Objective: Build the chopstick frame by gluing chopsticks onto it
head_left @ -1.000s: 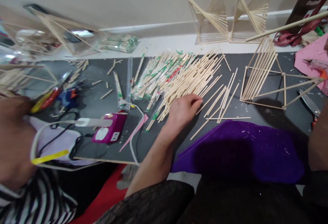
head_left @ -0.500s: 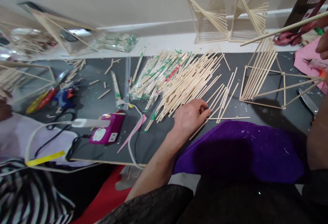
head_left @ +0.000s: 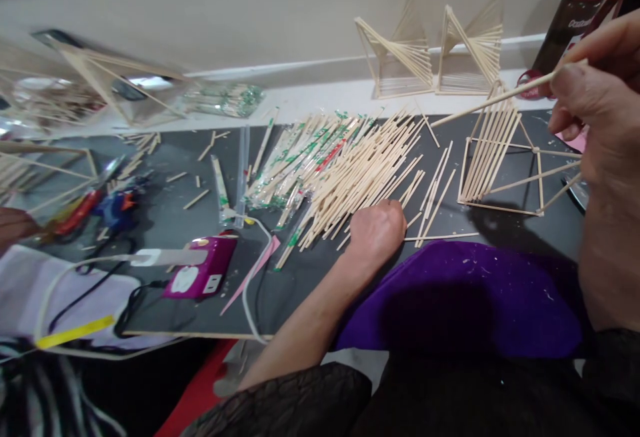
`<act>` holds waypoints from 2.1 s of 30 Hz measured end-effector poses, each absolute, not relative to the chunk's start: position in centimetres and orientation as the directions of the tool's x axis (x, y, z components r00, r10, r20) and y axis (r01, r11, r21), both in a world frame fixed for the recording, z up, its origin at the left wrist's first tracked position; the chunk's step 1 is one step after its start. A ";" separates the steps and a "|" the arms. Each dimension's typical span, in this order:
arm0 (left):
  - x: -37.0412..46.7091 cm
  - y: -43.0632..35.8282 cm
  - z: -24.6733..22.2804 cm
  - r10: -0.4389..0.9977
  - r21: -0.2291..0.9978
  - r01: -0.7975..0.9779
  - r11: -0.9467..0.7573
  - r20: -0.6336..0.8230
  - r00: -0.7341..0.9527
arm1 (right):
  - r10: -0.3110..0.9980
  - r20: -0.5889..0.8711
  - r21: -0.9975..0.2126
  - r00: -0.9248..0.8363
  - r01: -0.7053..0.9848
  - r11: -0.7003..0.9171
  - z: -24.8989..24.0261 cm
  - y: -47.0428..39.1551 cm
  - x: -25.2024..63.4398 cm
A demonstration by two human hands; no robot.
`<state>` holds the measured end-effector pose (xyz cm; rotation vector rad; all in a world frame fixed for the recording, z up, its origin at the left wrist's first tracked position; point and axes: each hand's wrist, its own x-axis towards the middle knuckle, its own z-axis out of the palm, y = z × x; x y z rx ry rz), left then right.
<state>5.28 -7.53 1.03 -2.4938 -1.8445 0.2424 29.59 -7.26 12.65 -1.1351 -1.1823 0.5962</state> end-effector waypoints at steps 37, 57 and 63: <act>2.6 -5.5 1.1 0.959 0.931 -0.241 0.276 -0.283 0.003 | 0.932 0.080 -0.744 -0.354 0.601 0.292 3.6 -5.1 23.0; 10.7 -5.2 6.5 0.888 0.885 0.190 -0.424 0.448 -0.106 | 0.946 0.293 -0.870 -0.139 0.371 0.324 6.6 -5.9 24.4; 12.0 -3.9 7.1 0.888 0.881 0.213 -0.422 0.450 -0.098 | 0.878 0.461 -0.646 -0.126 0.631 0.430 7.0 -6.1 24.9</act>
